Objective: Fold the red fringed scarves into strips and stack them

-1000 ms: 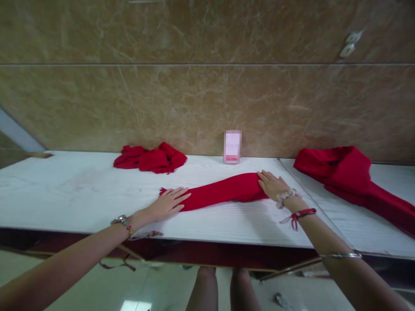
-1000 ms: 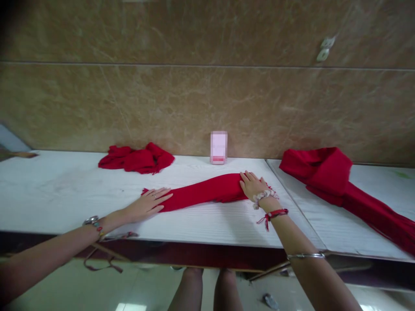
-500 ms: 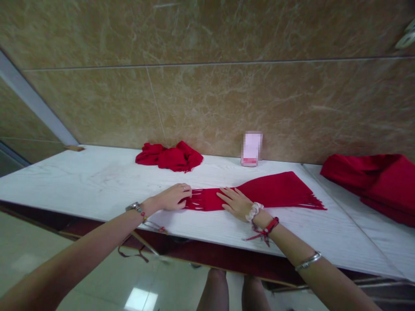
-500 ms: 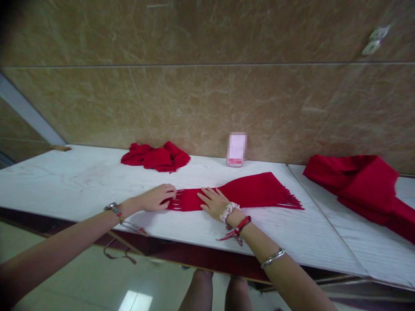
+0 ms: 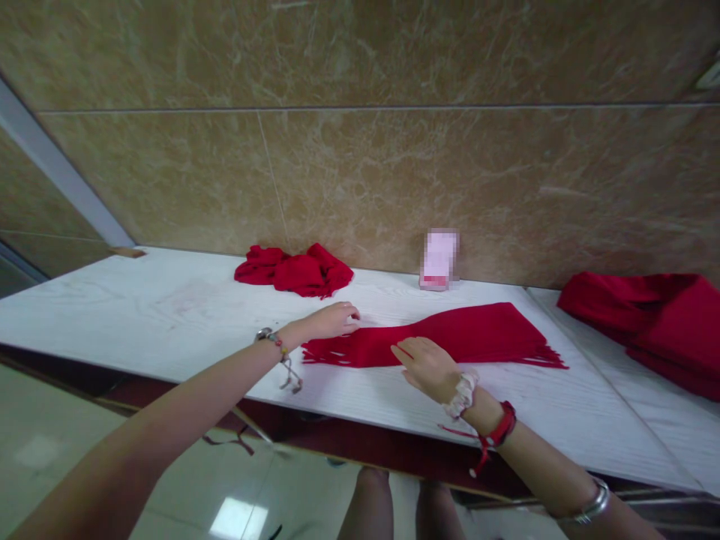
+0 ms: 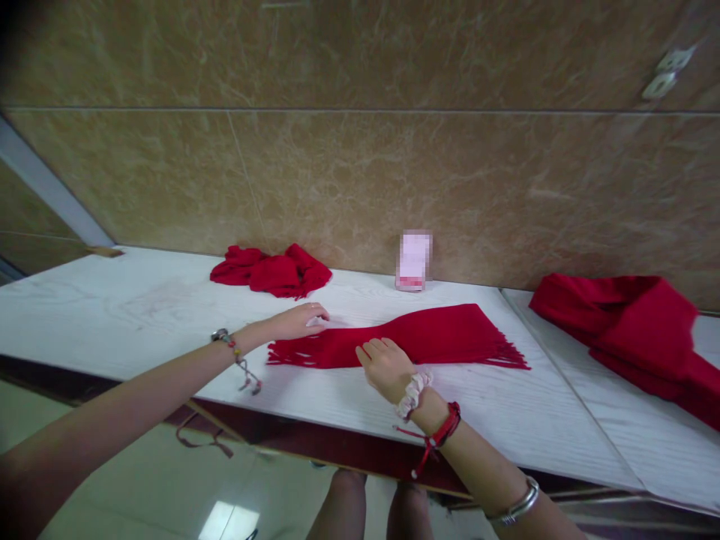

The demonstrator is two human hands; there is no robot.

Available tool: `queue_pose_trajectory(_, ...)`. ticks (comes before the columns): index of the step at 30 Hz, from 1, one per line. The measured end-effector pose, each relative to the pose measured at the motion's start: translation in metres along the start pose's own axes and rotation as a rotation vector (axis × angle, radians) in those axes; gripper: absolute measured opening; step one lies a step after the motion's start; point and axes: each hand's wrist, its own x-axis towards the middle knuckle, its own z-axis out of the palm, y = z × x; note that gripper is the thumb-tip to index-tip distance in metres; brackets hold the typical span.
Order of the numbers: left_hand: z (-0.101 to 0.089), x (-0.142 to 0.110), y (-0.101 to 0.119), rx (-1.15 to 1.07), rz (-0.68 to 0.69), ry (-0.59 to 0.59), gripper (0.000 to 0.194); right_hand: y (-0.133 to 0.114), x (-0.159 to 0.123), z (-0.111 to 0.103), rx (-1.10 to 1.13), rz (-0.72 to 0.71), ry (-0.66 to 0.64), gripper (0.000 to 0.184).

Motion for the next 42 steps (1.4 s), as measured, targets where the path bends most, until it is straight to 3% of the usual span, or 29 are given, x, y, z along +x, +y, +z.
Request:
queue_pose_trajectory(4, 0.01, 0.028, 0.005, -0.204, -0.136, -0.23, 0.019, -0.011, 0.012, -0.005, 0.011, -0.042, -0.042, 0.024)
queue_pose_trajectory(9, -0.002, 0.023, -0.01, -0.302, -0.153, -0.347, 0.021, -0.022, 0.041, -0.003, -0.011, -0.138, -0.173, 0.025)
queue_pose_trajectory(13, -0.006, 0.016, -0.012, -0.379, -0.173, -0.353, 0.026, -0.031, 0.057, -0.002, 0.006, -0.176, -0.159, 0.022)
queue_pose_trajectory(18, 0.002, 0.017, -0.013, -0.441, -0.218, -0.307, 0.026, -0.035, 0.063, 0.0, -0.021, -0.126, -0.16, 0.024)
queue_pose_trajectory(22, 0.003, 0.016, -0.013, -0.514, -0.256, -0.293, 0.028, -0.031, 0.057, 0.005, -0.048, -0.14, -0.043, 0.025)
queue_pose_trajectory(26, -0.011, 0.014, -0.009, -0.625, -0.273, -0.3, 0.03, -0.024, 0.049, -0.001, -0.042, -0.158, 0.082, 0.025)
queue_pose_trajectory(30, -0.045, 0.038, 0.006, -0.934, -0.29, -0.261, 0.022, -0.005, 0.04, -0.027, 0.066, 0.104, 0.236, 0.028)
queue_pose_trajectory(34, -0.079, 0.102, 0.045, -1.141, -0.267, -0.178, 0.012, 0.034, 0.018, -0.064, 0.227, 0.515, 0.44, 0.04)
queue_pose_trajectory(36, -0.086, 0.137, 0.074, -1.144, -0.202, -0.149, 0.014, 0.06, -0.003, -0.076, 0.315, 0.698, 0.529, 0.041)
queue_pose_trajectory(39, -0.072, 0.173, 0.116, -0.981, -0.036, -0.035, 0.028, 0.095, -0.045, -0.075, 0.475, 0.944, 0.585, 0.041)
queue_pose_trajectory(42, -0.033, 0.177, 0.14, -0.671, 0.022, 0.121, 0.035, 0.118, -0.087, -0.052, 0.609, 1.117, 0.57, 0.039)
